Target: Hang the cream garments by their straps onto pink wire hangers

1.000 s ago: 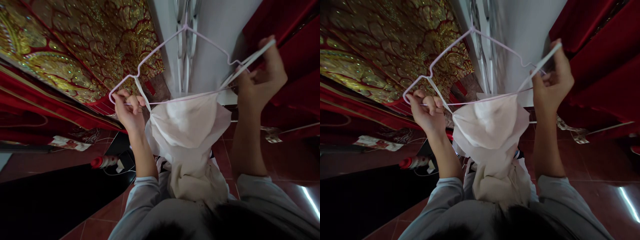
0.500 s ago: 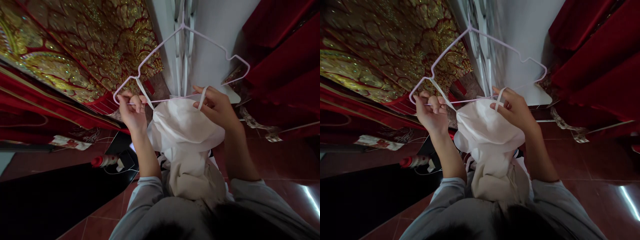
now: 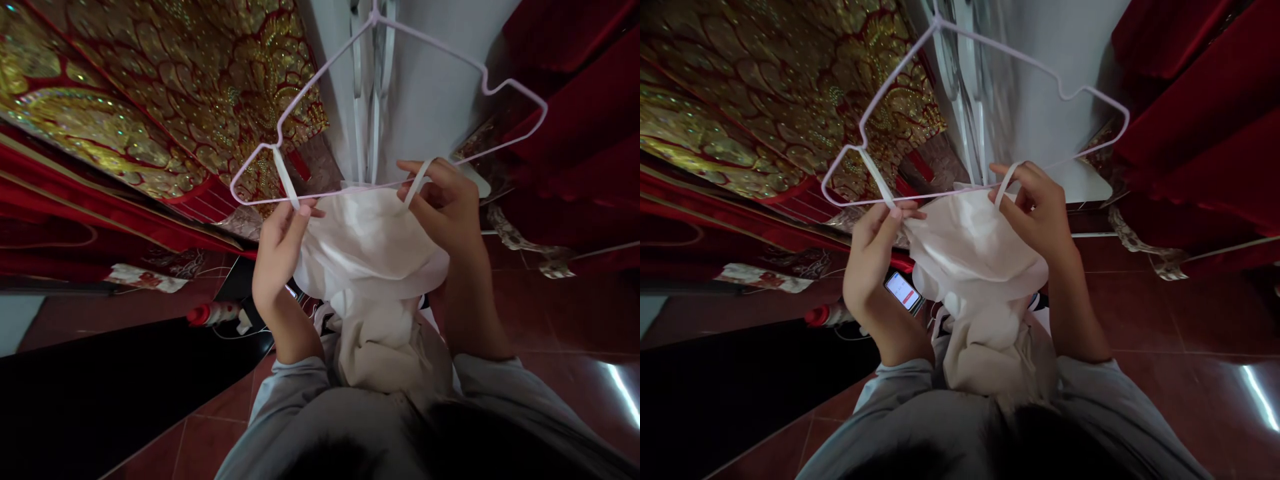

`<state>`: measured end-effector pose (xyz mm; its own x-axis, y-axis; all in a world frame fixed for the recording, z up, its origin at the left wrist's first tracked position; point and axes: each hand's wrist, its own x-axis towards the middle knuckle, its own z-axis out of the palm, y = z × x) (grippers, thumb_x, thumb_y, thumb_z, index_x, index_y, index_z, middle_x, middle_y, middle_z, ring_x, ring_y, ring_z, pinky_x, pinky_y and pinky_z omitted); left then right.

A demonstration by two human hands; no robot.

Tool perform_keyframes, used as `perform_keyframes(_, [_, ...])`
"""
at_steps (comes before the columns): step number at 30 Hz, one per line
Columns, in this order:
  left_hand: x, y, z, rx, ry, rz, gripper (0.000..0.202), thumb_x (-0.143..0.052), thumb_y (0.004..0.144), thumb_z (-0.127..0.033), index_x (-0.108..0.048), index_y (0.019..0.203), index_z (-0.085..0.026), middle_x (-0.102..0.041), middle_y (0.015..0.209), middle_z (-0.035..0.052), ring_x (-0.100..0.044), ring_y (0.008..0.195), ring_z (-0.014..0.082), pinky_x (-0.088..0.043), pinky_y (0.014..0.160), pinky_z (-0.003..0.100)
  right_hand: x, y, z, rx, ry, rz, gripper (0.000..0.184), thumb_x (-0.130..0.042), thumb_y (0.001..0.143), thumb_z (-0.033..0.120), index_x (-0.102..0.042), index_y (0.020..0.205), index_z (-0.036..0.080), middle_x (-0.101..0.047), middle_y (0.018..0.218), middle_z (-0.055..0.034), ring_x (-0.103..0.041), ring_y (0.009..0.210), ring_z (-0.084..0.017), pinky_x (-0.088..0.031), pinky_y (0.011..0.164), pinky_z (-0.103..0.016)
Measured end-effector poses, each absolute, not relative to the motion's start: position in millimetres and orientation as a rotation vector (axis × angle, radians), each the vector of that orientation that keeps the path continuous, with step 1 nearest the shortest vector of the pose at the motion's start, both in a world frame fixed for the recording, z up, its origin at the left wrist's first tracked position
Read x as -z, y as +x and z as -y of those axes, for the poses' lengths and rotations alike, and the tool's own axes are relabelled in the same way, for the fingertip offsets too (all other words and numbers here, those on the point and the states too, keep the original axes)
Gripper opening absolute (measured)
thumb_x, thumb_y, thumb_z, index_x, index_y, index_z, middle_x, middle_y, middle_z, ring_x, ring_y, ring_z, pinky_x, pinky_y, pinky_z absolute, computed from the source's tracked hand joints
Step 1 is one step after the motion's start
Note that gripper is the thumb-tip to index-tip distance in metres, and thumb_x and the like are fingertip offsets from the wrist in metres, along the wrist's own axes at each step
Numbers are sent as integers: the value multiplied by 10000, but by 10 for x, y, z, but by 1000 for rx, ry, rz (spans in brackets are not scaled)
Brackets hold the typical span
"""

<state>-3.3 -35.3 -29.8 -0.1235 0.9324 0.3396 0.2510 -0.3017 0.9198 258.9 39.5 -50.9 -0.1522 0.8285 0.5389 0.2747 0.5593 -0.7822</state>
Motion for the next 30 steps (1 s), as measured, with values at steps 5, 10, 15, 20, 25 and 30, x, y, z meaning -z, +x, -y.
perform_keyframes(5, [222,-143,408,-1874,1347,-1151,332,-763,1037,-431,-782,774,-229,-698,715,49,-725,836,259,-564,849,396,460,2580,-383,-684,-958,1687,306,-761,924,363,-820,1224,352,-702,1024,-6,-405,544,-62,-378,504,-260])
perform_keyframes(10, [238,-298,217,-2197,679,-867,425,-452,1158,-204,-758,873,-276,-689,722,-4,-684,739,153,-566,768,287,497,2519,-353,-734,-1000,1632,362,-733,941,436,-776,1297,387,-735,1017,12,-400,524,-63,-296,452,-227])
perform_keyframes(15, [215,-226,142,-2233,575,-853,432,-405,1179,-122,-775,1015,-275,-755,869,-21,-732,909,109,-563,830,239,520,2500,-349,-744,-998,1605,437,-797,900,424,-763,1333,372,-738,1022,8,-402,520,-55,-316,448,-223])
perform_keyframes(20, [36,-193,206,-2197,700,-932,501,-283,1196,-73,-749,1166,-253,-787,1246,-19,-565,1496,162,-549,1060,339,518,2504,-341,-756,-1005,1623,469,-832,865,369,-760,1328,342,-749,1034,3,-414,540,-57,-331,465,-224])
perform_keyframes(25, [-102,-332,208,-2248,807,-881,498,-275,1203,-127,-763,1165,-220,-705,1491,-27,-326,1661,137,-420,1273,267,538,2505,-336,-730,-1027,1621,487,-828,849,366,-750,1328,336,-754,1074,-2,-392,532,-64,-330,457,-237])
perform_keyframes(30, [195,-516,214,-2232,727,-1078,360,-473,1182,-246,-812,1062,-233,-822,1208,2,-610,1458,228,-525,1157,331,528,2502,-323,-727,-1019,1625,485,-824,851,348,-743,1329,375,-748,1077,10,-399,536,-65,-344,471,-243])
